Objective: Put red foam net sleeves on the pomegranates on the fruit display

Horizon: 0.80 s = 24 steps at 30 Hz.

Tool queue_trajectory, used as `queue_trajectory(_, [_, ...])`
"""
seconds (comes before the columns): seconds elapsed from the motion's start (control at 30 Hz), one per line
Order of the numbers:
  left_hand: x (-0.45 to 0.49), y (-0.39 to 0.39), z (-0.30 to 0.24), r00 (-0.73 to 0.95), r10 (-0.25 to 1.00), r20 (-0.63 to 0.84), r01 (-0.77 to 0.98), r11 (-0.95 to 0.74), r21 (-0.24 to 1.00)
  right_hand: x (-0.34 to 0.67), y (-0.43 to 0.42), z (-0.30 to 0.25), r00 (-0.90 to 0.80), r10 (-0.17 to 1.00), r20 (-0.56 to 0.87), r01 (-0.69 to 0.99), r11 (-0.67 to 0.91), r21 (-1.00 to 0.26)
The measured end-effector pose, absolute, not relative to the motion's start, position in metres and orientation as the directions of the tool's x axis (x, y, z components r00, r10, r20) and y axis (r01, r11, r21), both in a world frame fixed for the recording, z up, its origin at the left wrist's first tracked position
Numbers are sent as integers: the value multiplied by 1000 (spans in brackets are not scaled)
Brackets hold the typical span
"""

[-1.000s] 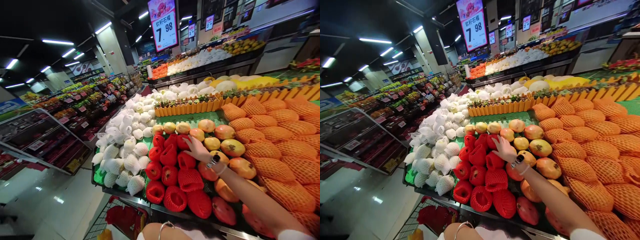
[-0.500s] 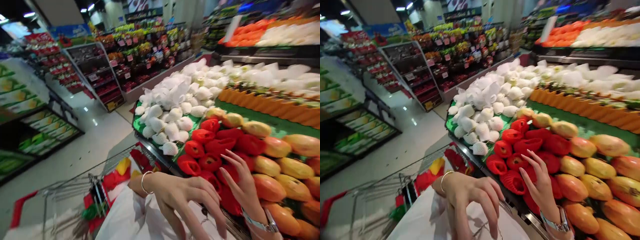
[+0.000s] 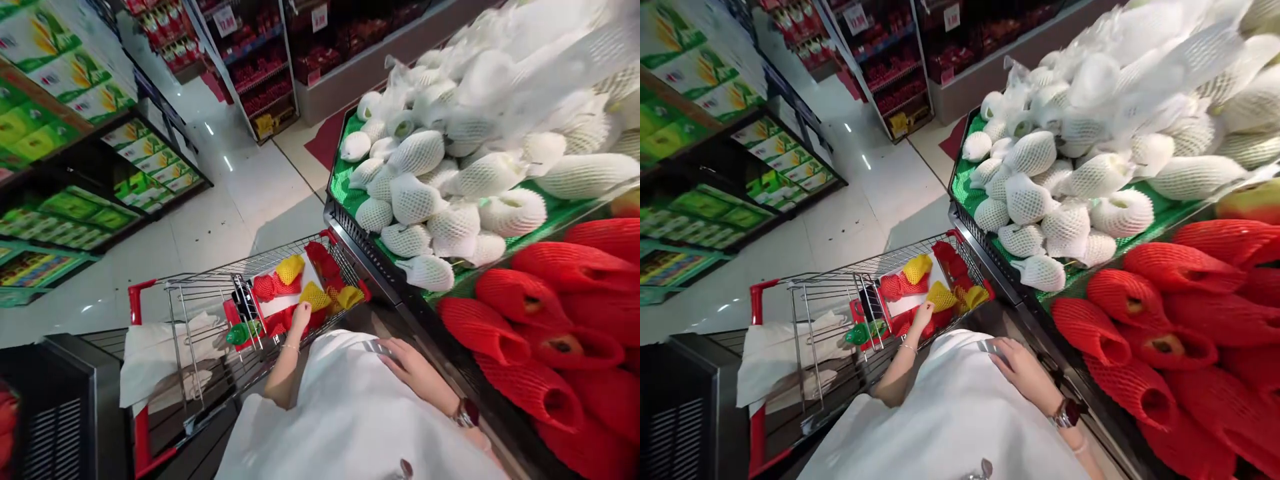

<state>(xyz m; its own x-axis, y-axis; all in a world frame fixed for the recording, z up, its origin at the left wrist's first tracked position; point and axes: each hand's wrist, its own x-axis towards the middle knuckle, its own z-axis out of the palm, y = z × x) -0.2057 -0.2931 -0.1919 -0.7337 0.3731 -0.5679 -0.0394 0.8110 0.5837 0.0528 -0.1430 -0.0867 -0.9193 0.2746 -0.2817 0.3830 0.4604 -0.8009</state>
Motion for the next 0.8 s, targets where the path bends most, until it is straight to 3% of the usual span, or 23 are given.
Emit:
queue_trajectory(0.13, [-237, -326, -229, -827, 165, -538, -94, 902, 422, 54, -142, -101, -859, 399, -321, 483, 424, -766])
queue_trajectory(0.23, [-267, -331, -247, -869, 114, -482, -90, 920, 381, 57, -142, -110, -808, 478, -344, 547, 396, -737])
queue_trajectory(0.5, [-305, -329, -284, -771, 345, -535, 145, 914, 379, 58, -167, -124, -717, 517, -468, 654, 267, -707])
queue_trajectory(0.67, [-254, -345, -296, -468, 531, -706, 458, 829, 320, 55, -171, -121, -678, 542, -496, 682, 214, -699])
queue_trajectory(0.8, [-224, -349, -297, -247, 538, -806, 698, 676, 237, 55, -174, -118, -650, 516, -558, 712, 157, -684])
